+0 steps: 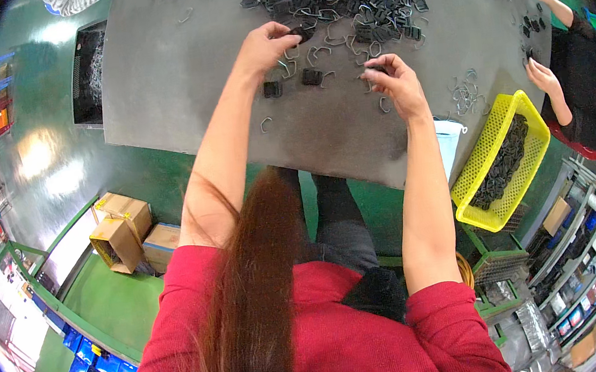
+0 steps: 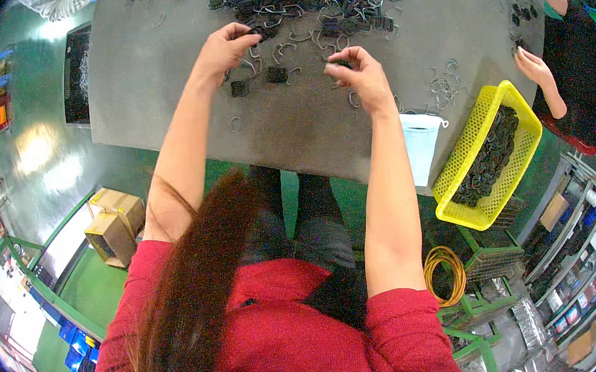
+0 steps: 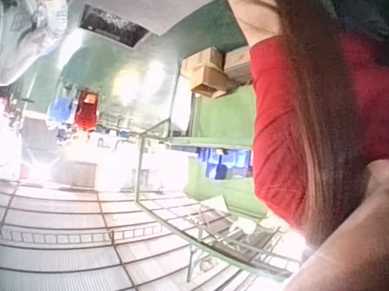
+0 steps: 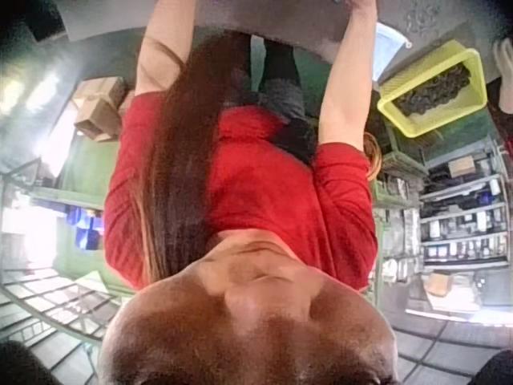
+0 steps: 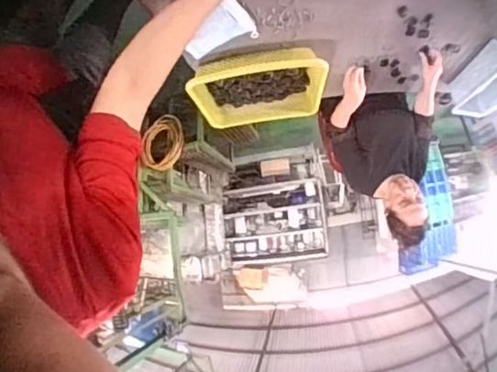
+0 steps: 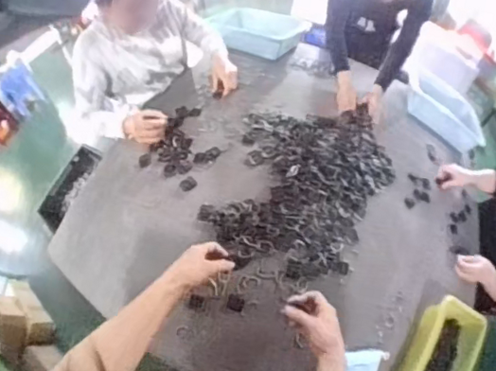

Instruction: The person picks up black plastic clips from a pile on a table and places them into a yellow basket. The person also pushes the pile of clips closer to the center of the work area.

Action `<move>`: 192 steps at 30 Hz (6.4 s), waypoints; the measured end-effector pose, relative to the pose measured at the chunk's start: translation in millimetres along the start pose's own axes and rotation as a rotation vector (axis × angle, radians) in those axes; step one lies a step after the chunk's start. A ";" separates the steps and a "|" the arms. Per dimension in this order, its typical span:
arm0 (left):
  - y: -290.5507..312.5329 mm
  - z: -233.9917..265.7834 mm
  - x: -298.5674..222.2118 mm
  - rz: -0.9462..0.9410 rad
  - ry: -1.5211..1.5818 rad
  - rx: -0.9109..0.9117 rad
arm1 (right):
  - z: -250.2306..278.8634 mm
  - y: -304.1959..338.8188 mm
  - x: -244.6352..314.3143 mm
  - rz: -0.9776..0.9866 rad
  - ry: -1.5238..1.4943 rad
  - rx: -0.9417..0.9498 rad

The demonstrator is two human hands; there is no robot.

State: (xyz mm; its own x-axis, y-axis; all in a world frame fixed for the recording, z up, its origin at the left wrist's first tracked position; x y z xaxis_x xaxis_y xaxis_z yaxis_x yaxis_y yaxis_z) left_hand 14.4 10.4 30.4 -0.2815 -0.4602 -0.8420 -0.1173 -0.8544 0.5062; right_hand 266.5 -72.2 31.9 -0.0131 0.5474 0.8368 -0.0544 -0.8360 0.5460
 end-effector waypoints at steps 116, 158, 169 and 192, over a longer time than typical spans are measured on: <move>-12.9 212.7 21.5 0.141 0.526 -0.079 | -240.2 -151.1 106.9 0.166 0.540 0.272; 4.0 170.4 9.2 0.138 0.540 0.110 | -209.8 -112.0 98.8 0.396 1.011 0.191; 11.5 188.6 38.4 0.090 0.124 -0.197 | -142.6 -124.5 88.6 0.124 0.530 0.046; -9.8 135.6 18.7 0.047 0.326 0.196 | -85.7 -62.5 77.5 -0.167 0.062 -0.078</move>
State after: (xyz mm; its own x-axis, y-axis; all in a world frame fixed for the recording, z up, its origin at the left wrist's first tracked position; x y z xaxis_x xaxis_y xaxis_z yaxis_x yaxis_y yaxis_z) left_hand -118.9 42.8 35.0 0.0231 -0.5773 -0.8162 -0.3004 -0.7827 0.5451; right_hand 183.3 25.8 59.1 -0.0584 0.6814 0.7296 -0.1379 -0.7293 0.6701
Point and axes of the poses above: each hand's wrist, its own y-axis away from the middle knuckle, its own z-axis out of the back of the hand, x = y × z, the point moved 3 cm from there along -y, towards the middle knuckle, and after that the axes turned 2 degrees about -x, right-handed, at the moved point
